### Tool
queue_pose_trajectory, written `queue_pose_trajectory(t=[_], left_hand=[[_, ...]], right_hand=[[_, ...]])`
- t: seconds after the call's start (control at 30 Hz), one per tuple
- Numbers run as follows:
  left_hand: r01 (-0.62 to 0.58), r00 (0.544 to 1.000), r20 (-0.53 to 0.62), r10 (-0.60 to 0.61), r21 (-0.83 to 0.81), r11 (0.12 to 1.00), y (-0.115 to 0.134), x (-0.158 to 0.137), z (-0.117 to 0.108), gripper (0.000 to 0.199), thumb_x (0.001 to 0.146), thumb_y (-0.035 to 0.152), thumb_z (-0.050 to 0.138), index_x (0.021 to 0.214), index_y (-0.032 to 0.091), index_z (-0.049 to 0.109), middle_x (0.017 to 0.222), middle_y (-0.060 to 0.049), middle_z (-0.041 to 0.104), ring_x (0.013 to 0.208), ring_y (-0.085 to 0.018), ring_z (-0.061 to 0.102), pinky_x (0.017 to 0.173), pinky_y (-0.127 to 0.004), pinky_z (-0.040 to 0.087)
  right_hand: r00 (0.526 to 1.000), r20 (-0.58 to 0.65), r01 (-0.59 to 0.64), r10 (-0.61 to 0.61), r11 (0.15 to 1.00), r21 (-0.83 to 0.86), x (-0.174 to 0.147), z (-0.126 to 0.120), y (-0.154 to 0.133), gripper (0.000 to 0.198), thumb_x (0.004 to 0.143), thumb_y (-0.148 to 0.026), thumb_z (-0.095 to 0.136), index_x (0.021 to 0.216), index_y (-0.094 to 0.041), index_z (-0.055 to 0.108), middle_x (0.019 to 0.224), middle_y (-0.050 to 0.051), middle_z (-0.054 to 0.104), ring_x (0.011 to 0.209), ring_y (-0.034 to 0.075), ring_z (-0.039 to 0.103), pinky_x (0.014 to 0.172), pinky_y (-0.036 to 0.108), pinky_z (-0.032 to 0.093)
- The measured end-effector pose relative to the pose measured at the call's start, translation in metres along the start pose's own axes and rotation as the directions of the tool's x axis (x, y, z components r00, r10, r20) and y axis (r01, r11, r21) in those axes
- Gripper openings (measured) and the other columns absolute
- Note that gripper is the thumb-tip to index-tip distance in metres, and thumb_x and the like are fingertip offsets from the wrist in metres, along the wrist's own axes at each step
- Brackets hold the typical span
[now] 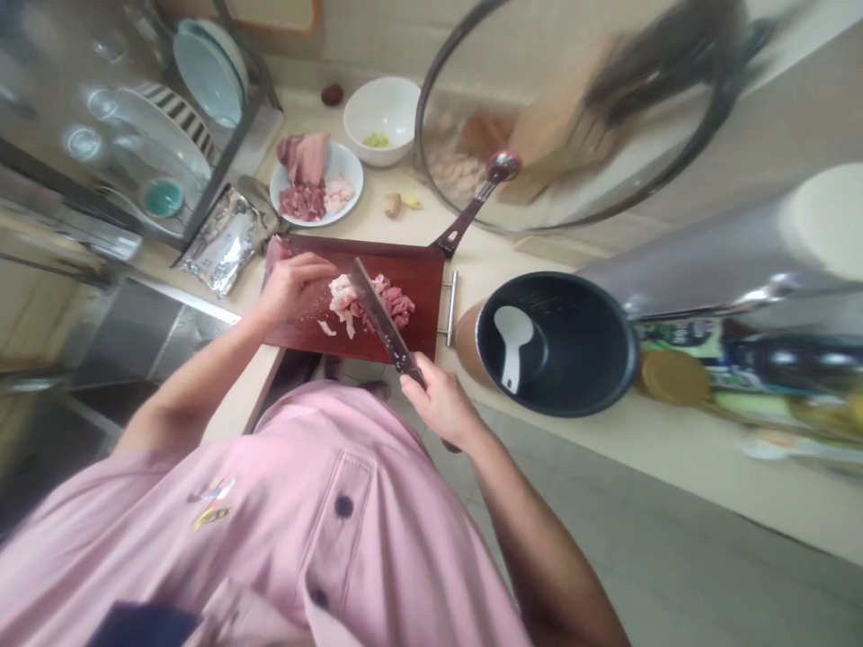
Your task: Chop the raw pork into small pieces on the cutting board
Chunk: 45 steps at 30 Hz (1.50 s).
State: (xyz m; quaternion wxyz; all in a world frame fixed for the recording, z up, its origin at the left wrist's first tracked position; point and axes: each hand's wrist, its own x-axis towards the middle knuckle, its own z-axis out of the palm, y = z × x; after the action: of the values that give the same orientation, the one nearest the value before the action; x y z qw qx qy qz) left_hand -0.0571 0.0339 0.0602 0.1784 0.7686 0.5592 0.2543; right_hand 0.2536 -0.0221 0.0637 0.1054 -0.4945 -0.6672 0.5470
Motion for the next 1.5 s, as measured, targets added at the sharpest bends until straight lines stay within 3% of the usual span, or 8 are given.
queue_pose_trajectory(t=[0.2,0.5,0.63,0.73,0.9,1.1,1.3,1.5], left_hand=[[0.065,0.997,-0.04,-0.062,0.062,0.996,-0.012,0.02,-0.034,0.022,0.084,0.021,0.051,0.096,0.017,0.07,0.092,-0.005,0.065,0.083,-0.015,0.06,0.079,-0.027,0.046],[-0.215,0.914,0.33,0.238,-0.105,0.971,0.013,0.047,0.009,0.025,0.08,0.015,0.055,0.1,0.018,0.069,0.104,-0.006,0.064,0.087,-0.015,0.062,0.078,-0.023,0.046],[-0.016,0.999,0.037,0.018,-0.052,0.999,0.002,0.04,-0.02,0.022,0.09,0.029,0.05,0.096,0.016,0.067,0.094,-0.004,0.068,0.085,-0.013,0.061,0.082,-0.025,0.046],[0.229,0.964,-0.166,-0.206,0.133,0.964,-0.027,0.017,-0.039,0.023,0.09,0.029,0.048,0.1,0.016,0.064,0.104,-0.008,0.062,0.097,-0.019,0.057,0.089,-0.032,0.044],[0.384,0.923,-0.132,-0.361,0.329,0.863,-0.066,-0.013,-0.022,0.047,0.071,0.023,0.068,0.116,0.018,0.055,0.128,-0.016,0.044,0.119,-0.035,0.041,0.097,-0.048,0.038],[0.338,0.94,-0.159,-0.303,0.302,0.891,-0.07,-0.015,-0.01,0.026,0.071,0.012,0.055,0.096,0.017,0.062,0.111,-0.011,0.05,0.104,-0.026,0.05,0.095,-0.042,0.041],[0.051,0.982,0.172,-0.081,0.168,0.984,-0.045,-0.062,-0.014,0.033,0.073,0.006,0.046,0.096,0.021,0.065,0.112,-0.008,0.058,0.102,-0.021,0.053,0.094,-0.038,0.042],[0.182,0.951,-0.26,-0.166,0.038,0.983,-0.032,-0.096,0.011,0.041,0.082,0.02,0.053,0.124,0.019,0.05,0.131,-0.013,0.051,0.123,-0.023,0.046,0.103,-0.041,0.039]], right_hand=[[0.952,0.288,0.154,-0.103,0.975,-0.16,0.023,0.02,-0.016,0.019,0.082,-0.027,0.048,0.095,-0.022,0.061,0.071,0.0,0.063,0.068,0.017,0.059,0.067,0.027,0.043],[0.932,0.353,0.175,-0.082,0.955,-0.24,0.041,0.036,-0.026,0.022,0.083,-0.024,0.043,0.097,-0.021,0.06,0.077,0.001,0.066,0.069,0.018,0.06,0.068,0.027,0.041],[0.938,0.336,0.168,-0.08,0.955,-0.243,0.041,0.034,-0.025,0.022,0.083,-0.026,0.045,0.098,-0.022,0.06,0.075,0.001,0.065,0.069,0.018,0.06,0.067,0.026,0.041],[0.958,0.277,0.148,-0.077,0.958,-0.247,0.044,0.029,-0.018,0.019,0.083,-0.028,0.044,0.094,-0.022,0.059,0.071,0.001,0.064,0.067,0.018,0.059,0.065,0.027,0.042],[0.999,0.038,0.032,-0.02,0.946,-0.322,0.048,0.024,-0.009,0.022,0.085,-0.032,0.043,0.097,-0.021,0.058,0.073,0.002,0.065,0.067,0.019,0.061,0.064,0.027,0.042],[0.999,0.021,0.032,-0.028,0.97,-0.24,0.049,0.039,-0.02,0.017,0.085,-0.035,0.044,0.091,-0.023,0.054,0.059,-0.001,0.058,0.055,0.017,0.057,0.055,0.026,0.039],[0.999,0.05,0.028,-0.02,0.986,-0.166,0.057,0.042,-0.023,0.015,0.085,-0.035,0.045,0.089,-0.023,0.053,0.054,-0.003,0.054,0.048,0.016,0.053,0.052,0.026,0.039],[0.999,-0.027,0.032,-0.043,0.945,-0.325,0.059,0.044,-0.031,0.025,0.084,-0.035,0.044,0.098,-0.021,0.059,0.066,0.003,0.064,0.06,0.018,0.06,0.058,0.026,0.041]])
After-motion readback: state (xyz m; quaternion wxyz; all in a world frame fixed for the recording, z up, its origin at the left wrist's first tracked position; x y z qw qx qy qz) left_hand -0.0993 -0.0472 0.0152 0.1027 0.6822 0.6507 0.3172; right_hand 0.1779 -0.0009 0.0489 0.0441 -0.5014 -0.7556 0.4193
